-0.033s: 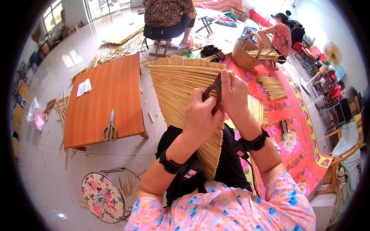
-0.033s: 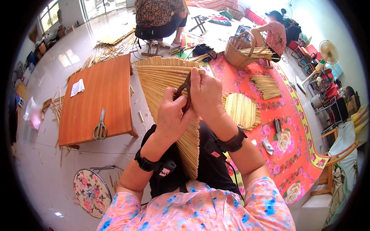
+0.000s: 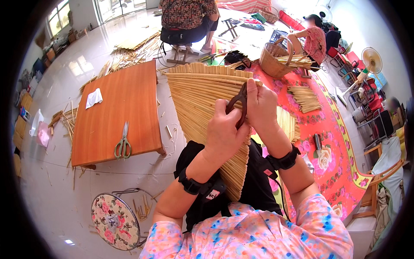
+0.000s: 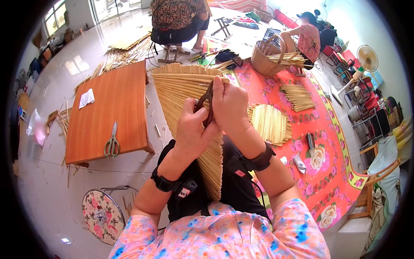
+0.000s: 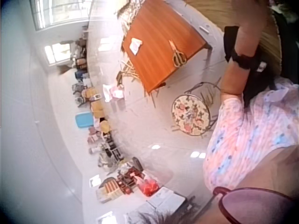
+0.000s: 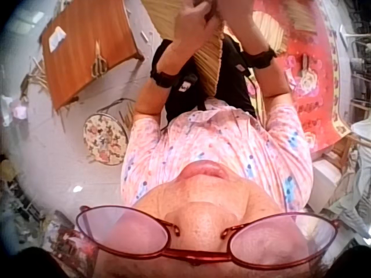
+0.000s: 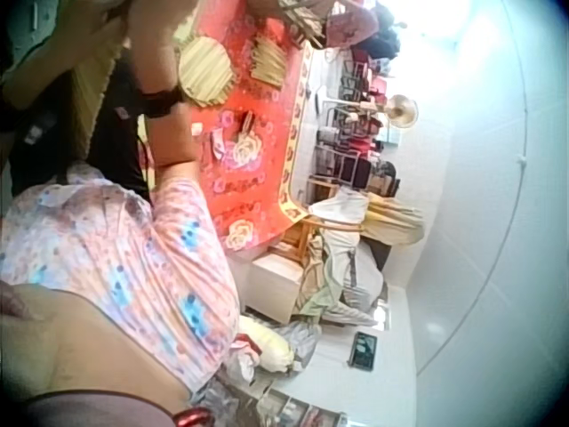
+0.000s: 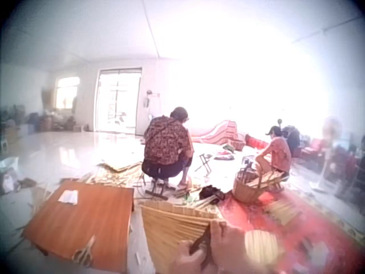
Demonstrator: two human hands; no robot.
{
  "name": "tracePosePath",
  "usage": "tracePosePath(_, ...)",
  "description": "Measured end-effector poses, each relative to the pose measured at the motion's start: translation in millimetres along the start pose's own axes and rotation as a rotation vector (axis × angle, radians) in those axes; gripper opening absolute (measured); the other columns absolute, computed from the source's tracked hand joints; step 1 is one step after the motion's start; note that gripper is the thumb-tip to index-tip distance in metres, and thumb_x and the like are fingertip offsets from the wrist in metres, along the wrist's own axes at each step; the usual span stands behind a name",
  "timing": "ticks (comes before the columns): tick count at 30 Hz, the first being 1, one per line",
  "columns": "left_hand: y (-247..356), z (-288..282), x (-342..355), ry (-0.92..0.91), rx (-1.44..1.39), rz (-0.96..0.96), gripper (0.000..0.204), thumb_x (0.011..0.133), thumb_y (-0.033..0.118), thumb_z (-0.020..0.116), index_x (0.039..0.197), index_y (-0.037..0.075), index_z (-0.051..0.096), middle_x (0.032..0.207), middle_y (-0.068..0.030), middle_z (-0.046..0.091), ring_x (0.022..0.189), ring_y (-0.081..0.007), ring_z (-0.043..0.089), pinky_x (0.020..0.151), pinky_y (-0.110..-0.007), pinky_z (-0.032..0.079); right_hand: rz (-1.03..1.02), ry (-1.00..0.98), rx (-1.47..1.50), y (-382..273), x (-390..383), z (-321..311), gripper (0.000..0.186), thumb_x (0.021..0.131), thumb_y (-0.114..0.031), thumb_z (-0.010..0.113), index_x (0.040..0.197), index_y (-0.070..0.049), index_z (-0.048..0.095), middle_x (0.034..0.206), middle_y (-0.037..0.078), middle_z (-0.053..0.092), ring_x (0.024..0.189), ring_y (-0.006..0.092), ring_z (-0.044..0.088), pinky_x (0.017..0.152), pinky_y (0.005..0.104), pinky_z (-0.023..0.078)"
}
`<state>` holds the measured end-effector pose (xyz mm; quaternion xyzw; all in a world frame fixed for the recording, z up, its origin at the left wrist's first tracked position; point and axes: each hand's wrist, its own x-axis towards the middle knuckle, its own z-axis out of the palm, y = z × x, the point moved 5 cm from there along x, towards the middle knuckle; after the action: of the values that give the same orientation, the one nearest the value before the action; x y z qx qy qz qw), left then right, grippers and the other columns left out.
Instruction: The person sits on the floor and weaves a bamboo mat by threading a white string through the ends of bamboo strips. They use scissors to trim excess string and a knife to adjust the bamboo edges, repeating the process to secure the mat's structure.
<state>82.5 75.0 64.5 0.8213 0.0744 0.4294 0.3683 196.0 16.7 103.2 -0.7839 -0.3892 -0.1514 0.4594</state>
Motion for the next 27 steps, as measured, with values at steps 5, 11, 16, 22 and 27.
tracePosePath(5,-7,0,-7,0.018,-0.116,-0.055,0.018,0.074,0.011,0.069,0.079,0.0,0.057,0.095,-0.0195,0.048,0.074,-0.0366,0.056,0.063,-0.042,0.048,-0.038,0.018,-0.071,-14,-2,3,0.05,0.1,-0.034,0.042,0.074,0.003,0.063,0.063,0.025,0.059,0.063,0.0442,0.06,0.058,0.0491,0.047)
tracePosePath(11,29,-103,-31,0.372,0.187,0.031,0.015,0.072,0.0,0.063,0.071,-0.001,0.048,0.089,-0.0122,0.043,0.067,-0.0215,0.046,0.056,-0.033,0.042,0.068,0.086,-0.219,23,6,-8,0.049,0.1,-0.032,0.042,0.076,0.005,0.063,0.063,0.026,0.059,0.064,0.0451,0.06,0.059,0.0501,0.047)
tracePosePath(16,12,-125,-35,0.223,-0.081,-0.127,0.011,0.073,-0.005,0.056,0.069,0.001,0.048,0.094,-0.0094,0.046,0.08,-0.0124,0.046,0.065,-0.026,0.039,0.085,0.06,-0.145,3,9,-10,0.04,0.097,-0.034,0.049,0.09,0.001,0.066,0.07,0.021,0.064,0.068,0.0398,0.063,0.064,0.0451,0.05)
tracePosePath(22,11,-130,-41,0.029,-0.266,-0.161,0.014,0.073,-0.003,0.057,0.064,0.0,0.047,0.093,-0.0102,0.046,0.083,-0.0147,0.047,0.069,-0.026,0.039,-0.34,0.26,0.042,-75,-15,-51,0.019,0.088,-0.015,0.064,0.102,-0.003,0.065,0.081,0.01,0.068,0.063,0.0187,0.066,0.06,0.0312,0.051)
tracePosePath(27,22,-127,-44,-0.112,-0.267,-0.068,0.014,0.074,0.0,0.06,0.066,-0.001,0.048,0.096,-0.0122,0.048,0.079,-0.0148,0.045,0.067,-0.027,0.037,-0.326,-0.335,0.437,-104,-30,-10,0.017,0.086,-0.009,0.065,0.103,-0.003,0.066,0.079,0.007,0.068,0.06,0.0115,0.065,0.053,0.0255,0.05)
